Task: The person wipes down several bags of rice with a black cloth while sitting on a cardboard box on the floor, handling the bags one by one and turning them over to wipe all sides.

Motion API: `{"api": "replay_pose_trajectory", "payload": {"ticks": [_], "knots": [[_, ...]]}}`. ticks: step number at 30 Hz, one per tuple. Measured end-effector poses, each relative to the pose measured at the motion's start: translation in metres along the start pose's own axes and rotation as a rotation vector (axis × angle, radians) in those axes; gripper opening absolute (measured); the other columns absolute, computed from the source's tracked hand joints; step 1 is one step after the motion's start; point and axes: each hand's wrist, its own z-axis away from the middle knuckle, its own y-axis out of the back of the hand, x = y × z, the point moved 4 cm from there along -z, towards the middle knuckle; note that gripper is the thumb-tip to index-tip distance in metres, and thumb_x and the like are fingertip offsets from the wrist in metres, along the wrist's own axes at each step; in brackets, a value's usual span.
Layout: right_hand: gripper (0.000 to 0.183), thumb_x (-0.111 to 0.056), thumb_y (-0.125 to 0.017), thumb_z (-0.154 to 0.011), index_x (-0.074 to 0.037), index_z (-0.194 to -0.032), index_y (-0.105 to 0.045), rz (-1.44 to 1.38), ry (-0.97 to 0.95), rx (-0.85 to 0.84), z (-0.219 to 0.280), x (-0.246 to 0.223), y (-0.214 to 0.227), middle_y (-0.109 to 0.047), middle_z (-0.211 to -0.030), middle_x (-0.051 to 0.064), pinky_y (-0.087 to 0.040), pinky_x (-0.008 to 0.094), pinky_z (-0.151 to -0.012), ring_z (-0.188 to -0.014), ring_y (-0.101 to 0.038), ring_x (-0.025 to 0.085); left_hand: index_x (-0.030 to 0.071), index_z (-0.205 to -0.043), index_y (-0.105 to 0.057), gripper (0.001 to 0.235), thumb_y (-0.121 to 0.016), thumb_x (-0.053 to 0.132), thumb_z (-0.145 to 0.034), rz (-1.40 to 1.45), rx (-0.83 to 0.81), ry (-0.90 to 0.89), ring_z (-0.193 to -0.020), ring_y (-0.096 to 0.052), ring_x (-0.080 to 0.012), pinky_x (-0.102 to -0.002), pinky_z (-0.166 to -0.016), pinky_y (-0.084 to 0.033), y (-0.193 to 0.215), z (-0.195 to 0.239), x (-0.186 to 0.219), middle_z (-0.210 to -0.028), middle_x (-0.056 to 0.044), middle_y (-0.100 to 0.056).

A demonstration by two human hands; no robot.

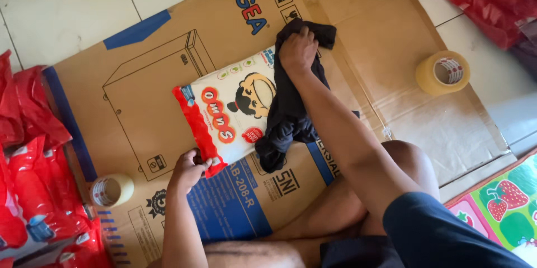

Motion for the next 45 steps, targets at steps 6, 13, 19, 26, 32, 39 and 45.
{"api": "replay_pose_trajectory", "payload": {"ticks": [6, 13, 19, 26, 32, 39, 45], "knots": [[0.070, -0.038, -0.068, -0.086, 0.013, -0.132, -0.056, -0.248, 0.247, 0.289, 0.124, -0.030, 0.087, -0.053, -0.135, 0.037, -0.038, 0.056, -0.112, -0.126, -0.053, 0.053, -0.004, -0.102, -0.070, 0.024, -0.080, 0.013, -0.089, -0.039, -0.068, -0.035, -0.069, -0.064, -0.0263, -0.036, -0.058, -0.061, 0.000, -0.022, -0.019, -0.077, -0.017, -0.064], [0.032, -0.040, -0.072, -0.089, -0.010, -0.101, -0.075, -1.177, 0.991, 0.291, 0.267, -0.132, 0.067, -0.071, -0.115, 0.019, -0.036, 0.063, -0.113, -0.123, -0.060, 0.051, -0.004, -0.102, -0.068, 0.026, -0.084, 0.013, -0.089, 0.074, -0.071, -0.092, -0.071, -0.063, -0.0267, -0.035, -0.064, -0.059, -0.009, -0.035, -0.048, -0.078, -0.017, -0.063], [0.074, -0.048, -0.072, -0.079, -0.006, -0.139, -0.061, -0.581, 1.155, 0.089, 0.293, -0.132, 0.072, -0.060, -0.146, 0.020, -0.028, 0.066, -0.125, -0.145, -0.049, 0.040, 0.012, -0.110, -0.075, 0.030, -0.084, 0.019, -0.082, -0.257, 0.013, -0.126, -0.092, -0.076, -0.0282, -0.040, -0.080, -0.062, -0.003, -0.069, -0.094, -0.092, -0.012, -0.078], [0.075, -0.055, -0.067, -0.081, -0.006, -0.138, -0.060, -0.408, 0.977, 0.251, 0.191, -0.002, 0.158, -0.058, -0.138, 0.024, -0.040, 0.066, -0.099, -0.133, -0.052, 0.045, -0.007, -0.099, -0.062, 0.031, -0.081, 0.017, -0.092, 0.078, -0.006, -0.108, -0.073, -0.064, -0.0307, -0.041, -0.063, -0.062, -0.006, -0.019, -0.034, -0.080, -0.018, -0.055], [0.066, -0.047, -0.064, -0.098, -0.003, -0.147, -0.051, -0.214, 0.433, -0.026, 0.156, 0.120, 0.059, -0.063, -0.122, 0.021, -0.054, 0.055, -0.088, -0.111, -0.065, 0.044, -0.005, -0.090, -0.068, 0.026, -0.081, 0.018, -0.089, -0.103, 0.037, -0.137, -0.066, -0.070, -0.0329, -0.042, -0.052, -0.063, -0.004, 0.007, -0.002, -0.072, -0.023, -0.063], [0.071, -0.073, -0.058, -0.098, -0.008, -0.125, -0.061, -0.287, 0.001, -0.397, 0.156, 0.179, 0.038, -0.070, -0.105, 0.032, -0.054, 0.060, -0.094, -0.110, -0.068, 0.052, -0.013, -0.121, -0.065, 0.045, -0.062, 0.028, -0.104, 0.127, 0.033, 0.023, -0.083, -0.075, -0.0440, -0.052, -0.062, -0.065, -0.029, 0.040, -0.004, -0.100, -0.037, -0.070], [0.062, -0.064, -0.062, -0.096, -0.005, -0.113, -0.075, -0.302, -0.011, -0.478, 0.135, 0.208, -0.023, -0.074, -0.109, 0.027, -0.053, 0.060, -0.095, -0.113, -0.068, 0.048, -0.015, -0.131, -0.056, 0.043, -0.054, 0.022, -0.109, 0.308, 0.036, 0.058, -0.082, -0.076, -0.0394, -0.052, -0.066, -0.065, -0.039, 0.021, -0.026, -0.099, -0.034, -0.071]]}}
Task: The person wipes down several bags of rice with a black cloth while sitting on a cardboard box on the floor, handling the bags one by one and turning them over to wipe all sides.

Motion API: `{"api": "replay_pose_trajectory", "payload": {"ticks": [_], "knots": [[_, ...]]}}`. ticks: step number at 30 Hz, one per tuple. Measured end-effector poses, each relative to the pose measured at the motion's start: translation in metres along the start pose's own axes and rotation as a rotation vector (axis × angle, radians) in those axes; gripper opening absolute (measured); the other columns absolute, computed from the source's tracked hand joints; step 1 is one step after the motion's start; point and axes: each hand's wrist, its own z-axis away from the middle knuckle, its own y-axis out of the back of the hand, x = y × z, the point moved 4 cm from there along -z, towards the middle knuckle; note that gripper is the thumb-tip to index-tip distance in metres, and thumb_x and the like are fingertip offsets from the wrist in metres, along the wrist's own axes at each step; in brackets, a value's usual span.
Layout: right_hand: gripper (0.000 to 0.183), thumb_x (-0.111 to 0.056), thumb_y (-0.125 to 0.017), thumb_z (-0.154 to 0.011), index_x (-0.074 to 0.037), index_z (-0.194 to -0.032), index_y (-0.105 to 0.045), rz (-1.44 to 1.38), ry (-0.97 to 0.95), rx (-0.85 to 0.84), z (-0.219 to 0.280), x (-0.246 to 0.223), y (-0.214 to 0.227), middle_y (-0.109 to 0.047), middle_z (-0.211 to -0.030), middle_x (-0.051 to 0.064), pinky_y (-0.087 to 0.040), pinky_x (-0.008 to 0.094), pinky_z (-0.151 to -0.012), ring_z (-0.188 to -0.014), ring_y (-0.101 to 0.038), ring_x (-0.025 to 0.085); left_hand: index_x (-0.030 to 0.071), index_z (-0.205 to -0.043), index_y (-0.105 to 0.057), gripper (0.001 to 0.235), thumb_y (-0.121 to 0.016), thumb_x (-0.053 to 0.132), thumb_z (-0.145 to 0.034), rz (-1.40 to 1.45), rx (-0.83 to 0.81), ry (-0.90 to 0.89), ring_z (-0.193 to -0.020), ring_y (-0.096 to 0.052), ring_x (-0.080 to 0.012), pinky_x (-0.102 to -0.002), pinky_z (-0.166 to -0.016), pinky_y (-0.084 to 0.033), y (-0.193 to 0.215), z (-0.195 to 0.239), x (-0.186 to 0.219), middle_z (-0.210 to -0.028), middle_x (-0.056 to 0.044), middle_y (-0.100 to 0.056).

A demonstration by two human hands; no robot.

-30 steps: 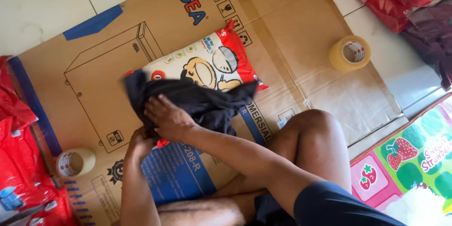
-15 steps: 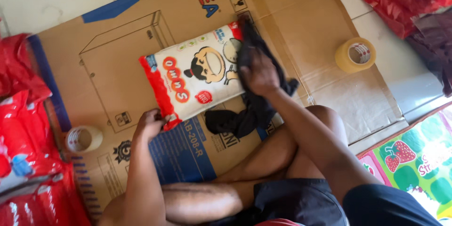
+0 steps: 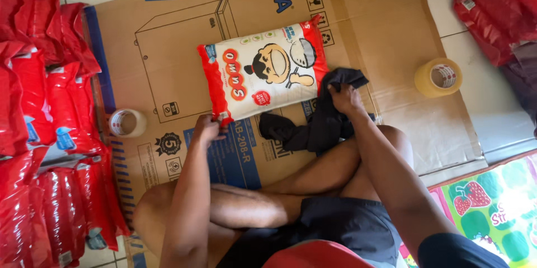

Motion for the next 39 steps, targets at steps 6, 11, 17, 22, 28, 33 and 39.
{"api": "replay_pose_trajectory", "payload": {"ticks": [6, 11, 17, 22, 28, 33, 39], "knots": [[0.046, -0.053, -0.068, -0.094, -0.011, -0.103, -0.081, -0.197, -0.112, -0.023, 0.040, -0.029, 0.040, -0.076, -0.107, 0.021, -0.053, 0.051, -0.091, -0.113, -0.069, 0.043, -0.011, -0.116, -0.068, 0.035, -0.063, 0.022, -0.103, -0.016, 0.136, 0.001, -0.061, -0.073, -0.0344, -0.048, -0.057, -0.067, -0.007, -0.049, -0.036, -0.078, -0.027, -0.071], [0.056, -0.050, -0.072, -0.089, -0.003, -0.120, -0.077, -0.239, -0.060, -0.155, 0.048, -0.052, 0.056, -0.072, -0.123, 0.025, -0.047, 0.055, -0.106, -0.128, -0.062, 0.043, -0.009, -0.124, -0.064, 0.043, -0.060, 0.029, -0.104, 0.117, 0.208, 0.034, -0.066, -0.073, -0.0372, -0.056, -0.060, -0.067, -0.014, -0.036, -0.048, -0.081, -0.028, -0.069], [0.087, -0.080, -0.050, -0.097, -0.001, -0.123, -0.073, -0.030, -0.034, -0.166, 0.067, -0.076, 0.066, -0.071, -0.126, 0.027, -0.047, 0.054, -0.108, -0.128, -0.063, 0.041, -0.009, -0.121, -0.067, 0.063, -0.073, 0.049, -0.098, 0.181, 0.218, -0.046, -0.076, -0.076, -0.0305, -0.050, -0.072, -0.064, -0.013, 0.013, -0.019, -0.092, -0.027, -0.074], [0.076, -0.070, -0.053, -0.102, 0.002, -0.117, -0.074, -0.014, -0.097, 0.026, 0.056, -0.064, 0.046, -0.073, -0.119, 0.028, -0.051, 0.056, -0.104, -0.120, -0.067, 0.044, -0.008, -0.109, -0.069, 0.051, -0.075, 0.042, -0.099, 0.162, 0.223, -0.054, -0.064, -0.075, -0.0279, -0.046, -0.064, -0.065, -0.023, -0.026, -0.039, -0.079, -0.023, -0.073], [0.067, -0.064, -0.060, -0.100, 0.001, -0.112, -0.077, -0.089, -0.136, 0.040, 0.028, -0.035, 0.019, -0.075, -0.112, 0.026, -0.055, 0.054, -0.098, -0.115, -0.069, 0.042, -0.003, -0.092, -0.073, 0.044, -0.070, 0.040, -0.099, -0.036, 0.208, -0.131, -0.058, -0.073, -0.0275, -0.044, -0.052, -0.064, -0.013, -0.018, -0.027, -0.069, -0.022, -0.070], [0.060, -0.058, -0.069, -0.094, 0.000, -0.096, -0.078, -0.209, -0.114, 0.022, 0.060, -0.040, 0.049, -0.074, -0.095, 0.026, -0.055, 0.055, -0.085, -0.104, -0.071, 0.044, -0.003, -0.101, -0.077, 0.042, -0.073, 0.039, -0.097, -0.004, 0.303, -0.139, -0.078, -0.071, -0.0314, -0.047, -0.061, -0.060, 0.004, 0.051, 0.028, -0.085, -0.022, -0.070], [0.031, -0.041, -0.079, -0.085, -0.010, -0.083, -0.076, -0.767, -0.198, 0.119, 0.148, -0.089, 0.135, -0.064, -0.072, 0.012, -0.051, 0.037, -0.068, -0.073, -0.066, 0.029, 0.003, -0.083, -0.075, 0.038, -0.072, 0.039, -0.096, -0.014, 0.295, -0.189, -0.061, -0.059, -0.0195, -0.031, -0.053, -0.055, 0.023, 0.150, 0.100, -0.063, -0.011, -0.060]]}}
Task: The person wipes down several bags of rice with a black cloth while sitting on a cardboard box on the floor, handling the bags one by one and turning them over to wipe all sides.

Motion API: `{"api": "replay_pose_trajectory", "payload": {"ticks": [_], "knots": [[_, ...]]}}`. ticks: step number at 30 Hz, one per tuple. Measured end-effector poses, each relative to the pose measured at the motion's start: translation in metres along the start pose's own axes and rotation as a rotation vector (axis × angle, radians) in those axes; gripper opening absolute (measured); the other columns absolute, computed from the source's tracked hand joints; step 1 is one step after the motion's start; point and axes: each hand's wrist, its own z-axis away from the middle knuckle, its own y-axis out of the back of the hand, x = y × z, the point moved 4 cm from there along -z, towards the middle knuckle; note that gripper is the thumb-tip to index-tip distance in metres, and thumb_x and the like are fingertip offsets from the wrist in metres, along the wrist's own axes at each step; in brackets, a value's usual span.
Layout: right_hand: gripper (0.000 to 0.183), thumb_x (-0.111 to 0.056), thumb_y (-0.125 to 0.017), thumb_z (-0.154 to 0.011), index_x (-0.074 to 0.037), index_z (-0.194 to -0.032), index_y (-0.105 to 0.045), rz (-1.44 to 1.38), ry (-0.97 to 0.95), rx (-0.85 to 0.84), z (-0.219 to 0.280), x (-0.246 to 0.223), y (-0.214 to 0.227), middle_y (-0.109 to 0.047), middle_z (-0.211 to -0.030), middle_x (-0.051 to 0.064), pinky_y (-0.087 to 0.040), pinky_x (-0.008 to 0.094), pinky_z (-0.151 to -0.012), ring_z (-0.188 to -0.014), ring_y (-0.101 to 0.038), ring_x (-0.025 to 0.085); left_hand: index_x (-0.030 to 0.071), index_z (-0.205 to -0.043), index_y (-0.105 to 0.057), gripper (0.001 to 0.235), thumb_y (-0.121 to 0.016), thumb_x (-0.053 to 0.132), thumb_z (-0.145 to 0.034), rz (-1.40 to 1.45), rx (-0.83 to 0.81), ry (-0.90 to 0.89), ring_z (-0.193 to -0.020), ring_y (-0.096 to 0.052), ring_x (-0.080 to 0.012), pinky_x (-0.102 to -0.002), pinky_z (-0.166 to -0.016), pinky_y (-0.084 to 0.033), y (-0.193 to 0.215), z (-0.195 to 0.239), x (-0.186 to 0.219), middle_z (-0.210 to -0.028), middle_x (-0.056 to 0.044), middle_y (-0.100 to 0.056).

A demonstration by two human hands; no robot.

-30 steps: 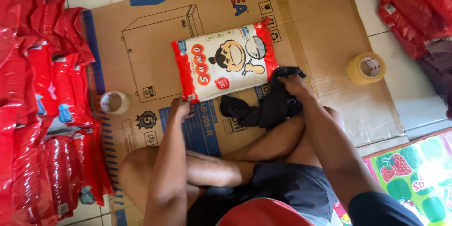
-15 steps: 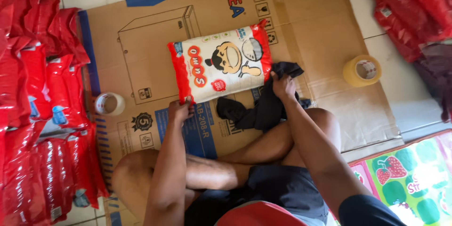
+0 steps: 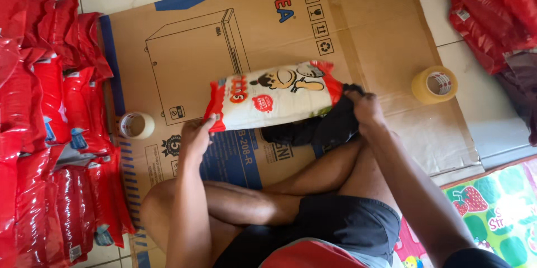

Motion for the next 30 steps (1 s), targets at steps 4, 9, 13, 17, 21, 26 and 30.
{"api": "replay_pose_trajectory", "payload": {"ticks": [4, 9, 13, 17, 21, 26, 30], "knots": [[0.025, -0.024, -0.082, -0.082, -0.005, -0.075, -0.069, -0.263, -0.072, 0.021, 0.019, -0.065, 0.014, -0.058, -0.063, 0.010, -0.056, 0.039, -0.057, -0.058, -0.066, 0.026, 0.007, -0.069, -0.069, 0.042, -0.068, 0.034, -0.102, -0.015, 0.020, -0.021, -0.045, -0.055, -0.0187, -0.027, -0.044, -0.048, 0.018, 0.013, 0.043, -0.055, -0.008, -0.055], [0.027, -0.027, -0.083, -0.080, -0.004, -0.077, -0.071, -0.193, -0.056, 0.018, -0.036, -0.049, -0.006, -0.056, -0.063, 0.012, -0.055, 0.043, -0.053, -0.058, -0.067, 0.025, 0.007, -0.062, -0.063, 0.041, -0.070, 0.031, -0.094, 0.003, 0.056, -0.038, -0.043, -0.052, -0.0146, -0.030, -0.042, -0.049, 0.006, -0.027, 0.033, -0.049, -0.005, -0.048], [0.024, -0.030, -0.068, -0.095, -0.011, -0.102, -0.082, 0.114, 0.082, -0.080, -0.049, -0.083, -0.027, -0.067, -0.088, 0.024, -0.059, 0.045, -0.076, -0.084, -0.072, 0.032, 0.005, -0.071, -0.075, 0.064, -0.056, 0.058, -0.101, -0.247, 0.175, -0.264, -0.080, -0.069, -0.0473, -0.049, -0.082, -0.054, 0.007, -0.082, 0.028, -0.070, -0.022, -0.068], [0.030, -0.036, -0.082, -0.088, -0.006, -0.092, -0.079, 0.008, -0.001, -0.065, -0.100, -0.060, -0.035, -0.063, -0.073, 0.015, -0.058, 0.048, -0.066, -0.069, -0.070, 0.027, -0.008, -0.143, -0.055, 0.081, -0.035, 0.064, -0.110, 0.239, 0.104, -0.347, -0.147, -0.039, -0.0499, -0.057, -0.125, -0.026, -0.023, -0.039, 0.049, -0.152, -0.036, -0.047], [0.032, -0.034, -0.081, -0.089, -0.003, -0.090, -0.075, -0.097, 0.034, -0.092, -0.126, -0.056, -0.047, -0.062, -0.069, 0.012, -0.060, 0.039, -0.058, -0.063, -0.070, 0.023, 0.001, -0.144, -0.056, 0.073, -0.065, 0.049, -0.090, 0.261, -0.203, -0.300, -0.141, -0.050, -0.0397, -0.054, -0.125, -0.030, -0.060, -0.044, 0.010, -0.148, -0.022, -0.059], [0.044, -0.044, -0.074, -0.092, -0.002, -0.107, -0.080, 0.312, 0.124, -0.019, -0.101, -0.038, -0.054, -0.076, -0.096, 0.022, -0.054, 0.052, -0.077, -0.099, -0.075, 0.038, 0.011, -0.138, -0.058, 0.086, -0.091, 0.055, -0.072, -0.055, -0.166, -0.254, -0.129, -0.062, -0.0386, -0.055, -0.112, -0.046, -0.079, -0.113, -0.063, -0.131, -0.018, -0.070], [0.051, -0.052, -0.073, -0.088, -0.004, -0.103, -0.079, 0.281, 0.046, -0.014, -0.071, -0.004, -0.048, -0.075, -0.094, 0.020, -0.055, 0.050, -0.080, -0.099, -0.074, 0.037, 0.016, -0.134, -0.049, 0.086, -0.081, 0.073, -0.079, -0.111, 0.017, -0.041, -0.124, -0.066, -0.0373, -0.049, -0.109, -0.050, -0.091, -0.147, -0.089, -0.123, -0.021, -0.070]]}}
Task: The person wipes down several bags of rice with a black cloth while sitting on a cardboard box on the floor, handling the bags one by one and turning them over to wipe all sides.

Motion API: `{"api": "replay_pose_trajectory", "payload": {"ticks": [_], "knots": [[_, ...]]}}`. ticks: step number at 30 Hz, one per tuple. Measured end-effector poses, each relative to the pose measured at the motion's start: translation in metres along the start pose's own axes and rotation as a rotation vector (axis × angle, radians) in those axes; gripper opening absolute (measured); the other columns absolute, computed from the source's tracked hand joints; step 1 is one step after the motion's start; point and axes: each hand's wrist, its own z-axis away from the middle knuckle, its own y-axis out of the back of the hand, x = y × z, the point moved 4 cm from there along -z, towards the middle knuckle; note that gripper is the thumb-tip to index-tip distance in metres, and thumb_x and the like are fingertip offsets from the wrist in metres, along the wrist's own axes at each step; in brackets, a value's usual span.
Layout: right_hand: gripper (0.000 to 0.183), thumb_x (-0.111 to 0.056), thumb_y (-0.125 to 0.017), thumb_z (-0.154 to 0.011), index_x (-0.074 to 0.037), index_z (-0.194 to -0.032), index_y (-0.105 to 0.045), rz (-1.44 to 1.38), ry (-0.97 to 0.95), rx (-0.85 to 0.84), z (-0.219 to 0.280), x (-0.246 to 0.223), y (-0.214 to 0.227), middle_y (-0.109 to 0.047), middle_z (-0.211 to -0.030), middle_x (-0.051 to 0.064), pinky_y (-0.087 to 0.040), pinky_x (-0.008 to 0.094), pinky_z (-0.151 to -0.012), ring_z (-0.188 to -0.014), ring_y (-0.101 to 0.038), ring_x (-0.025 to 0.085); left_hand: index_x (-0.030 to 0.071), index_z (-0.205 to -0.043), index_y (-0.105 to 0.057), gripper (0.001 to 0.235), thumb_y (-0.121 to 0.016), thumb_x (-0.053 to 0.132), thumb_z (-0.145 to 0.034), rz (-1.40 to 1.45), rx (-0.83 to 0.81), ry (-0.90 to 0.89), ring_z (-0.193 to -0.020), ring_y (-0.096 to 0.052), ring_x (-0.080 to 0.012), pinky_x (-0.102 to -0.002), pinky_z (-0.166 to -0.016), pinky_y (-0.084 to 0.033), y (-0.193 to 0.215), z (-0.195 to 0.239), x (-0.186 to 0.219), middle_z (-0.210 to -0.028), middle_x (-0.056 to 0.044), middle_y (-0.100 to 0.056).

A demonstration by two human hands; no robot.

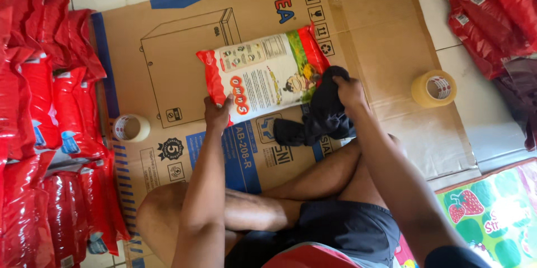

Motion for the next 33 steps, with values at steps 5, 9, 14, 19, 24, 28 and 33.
{"api": "replay_pose_trajectory", "payload": {"ticks": [5, 9, 14, 19, 24, 28, 33], "knots": [[0.034, -0.031, -0.071, -0.092, 0.000, -0.104, -0.076, -0.412, 0.030, -0.006, 0.074, -0.035, 0.022, -0.069, -0.085, 0.016, -0.059, 0.043, -0.079, -0.084, -0.073, 0.029, 0.017, -0.130, -0.046, 0.087, -0.061, 0.089, -0.085, -0.115, 0.023, 0.036, -0.120, -0.068, -0.0394, -0.051, -0.108, -0.051, 0.000, -0.002, 0.000, -0.120, -0.023, -0.070], [0.028, -0.027, -0.072, -0.089, -0.010, -0.110, -0.077, -0.529, 0.169, 0.137, 0.089, -0.011, 0.060, -0.067, -0.096, 0.010, -0.049, 0.037, -0.087, -0.093, -0.062, 0.022, 0.012, -0.137, -0.041, 0.094, -0.058, 0.089, -0.085, -0.150, -0.140, 0.077, -0.128, -0.062, -0.0401, -0.050, -0.115, -0.047, 0.002, 0.033, 0.011, -0.131, -0.028, -0.066], [0.013, -0.022, -0.067, -0.099, -0.016, -0.108, -0.075, -0.412, 0.392, 0.299, 0.069, -0.019, 0.108, -0.066, -0.097, 0.004, -0.044, 0.033, -0.087, -0.095, -0.058, 0.016, 0.001, -0.141, -0.037, 0.084, -0.058, 0.068, -0.095, -0.131, -0.364, 0.077, -0.131, -0.061, -0.0436, -0.054, -0.117, -0.043, -0.006, 0.079, 0.026, -0.132, -0.032, -0.065], [0.036, -0.014, -0.048, -0.116, 0.002, -0.144, -0.065, 0.896, 0.576, 0.443, 0.051, -0.046, 0.077, -0.043, -0.156, 0.046, -0.007, 0.063, -0.125, -0.153, -0.024, 0.054, -0.004, -0.134, -0.045, 0.068, -0.038, 0.058, -0.107, 0.223, -0.253, 0.217, -0.124, -0.063, -0.0483, -0.059, -0.090, -0.058, -0.023, 0.074, -0.012, -0.127, -0.030, -0.067], [0.066, -0.034, -0.077, -0.102, 0.014, -0.141, -0.055, 0.672, 1.123, 0.547, 0.042, -0.065, -0.031, -0.048, -0.142, 0.045, -0.025, 0.070, -0.115, -0.136, -0.040, 0.060, -0.004, -0.122, -0.059, 0.056, -0.047, 0.048, -0.107, 0.206, -0.169, 0.190, -0.104, -0.071, -0.0459, -0.053, -0.066, -0.064, -0.021, 0.054, -0.033, -0.114, -0.030, -0.069], [0.052, -0.035, -0.052, -0.111, 0.007, -0.139, -0.065, 0.664, 1.110, 0.199, 0.066, -0.070, -0.086, -0.041, -0.160, 0.033, -0.036, 0.063, -0.114, -0.144, -0.041, 0.053, 0.003, -0.114, -0.064, 0.053, -0.056, 0.054, -0.103, 0.202, -0.133, 0.195, -0.084, -0.075, -0.0373, -0.047, -0.056, -0.065, -0.020, 0.060, -0.035, -0.098, -0.022, -0.073], [0.048, -0.024, -0.072, -0.087, -0.005, -0.131, -0.071, 0.522, 1.275, 0.086, 0.133, -0.059, -0.146, -0.056, -0.148, 0.026, -0.046, 0.060, -0.105, -0.136, -0.053, 0.050, 0.007, -0.118, -0.066, 0.050, -0.054, 0.053, -0.102, 0.425, -0.166, 0.306, -0.074, -0.076, -0.0329, -0.052, -0.057, -0.065, -0.043, 0.049, -0.059, -0.090, -0.018, -0.074]]}}
